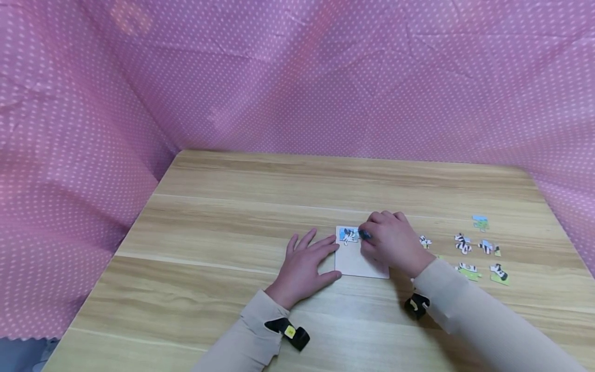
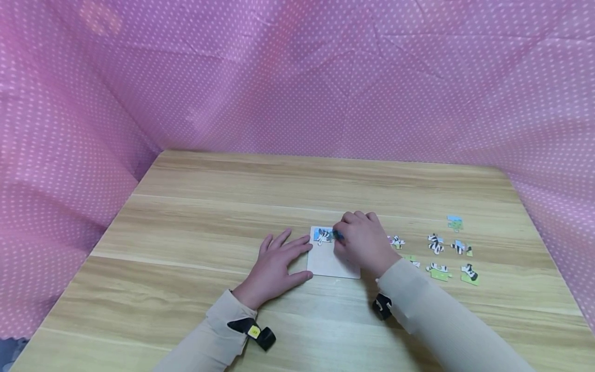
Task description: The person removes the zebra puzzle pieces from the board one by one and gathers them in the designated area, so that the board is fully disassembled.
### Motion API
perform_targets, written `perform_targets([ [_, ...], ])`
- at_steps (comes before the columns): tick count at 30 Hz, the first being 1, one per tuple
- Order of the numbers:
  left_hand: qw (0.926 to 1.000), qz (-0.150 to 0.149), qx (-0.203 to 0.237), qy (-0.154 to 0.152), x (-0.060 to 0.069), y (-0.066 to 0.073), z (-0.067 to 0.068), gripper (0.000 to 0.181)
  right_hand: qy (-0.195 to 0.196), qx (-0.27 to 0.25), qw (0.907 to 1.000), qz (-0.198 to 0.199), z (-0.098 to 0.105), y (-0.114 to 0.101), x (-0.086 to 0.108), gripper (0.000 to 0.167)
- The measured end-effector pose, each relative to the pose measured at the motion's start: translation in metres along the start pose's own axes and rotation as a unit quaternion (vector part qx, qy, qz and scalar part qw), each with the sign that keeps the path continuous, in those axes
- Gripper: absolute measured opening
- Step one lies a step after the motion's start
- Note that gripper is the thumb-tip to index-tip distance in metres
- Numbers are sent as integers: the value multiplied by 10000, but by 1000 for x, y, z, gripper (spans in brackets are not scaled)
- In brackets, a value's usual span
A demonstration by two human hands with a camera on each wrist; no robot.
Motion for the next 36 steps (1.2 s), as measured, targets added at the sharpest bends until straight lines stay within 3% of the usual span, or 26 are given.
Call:
perform_targets([
  [22, 9999, 68, 31, -76, 1, 0, 1, 60, 0, -209, 9998, -41, 0, 4, 1, 28],
  [30, 9999, 61, 44, -66, 1, 1, 1, 60, 78, -299, 9994, -160, 5, 13, 9, 31],
  [36, 9999, 85, 44, -97, 1, 0, -1, 60, 279, -455, 9977, -427, 15, 34, 22, 33],
])
Point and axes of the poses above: each hand's wrist, its own x-axis away from the middle knuckle, its own z-axis out of the back of the hand, y = z × x, the point moved 10 cm from there along -x, towards the middle knuckle, and after that the axes turned 5 degrees about x, right-handed, at the moved point
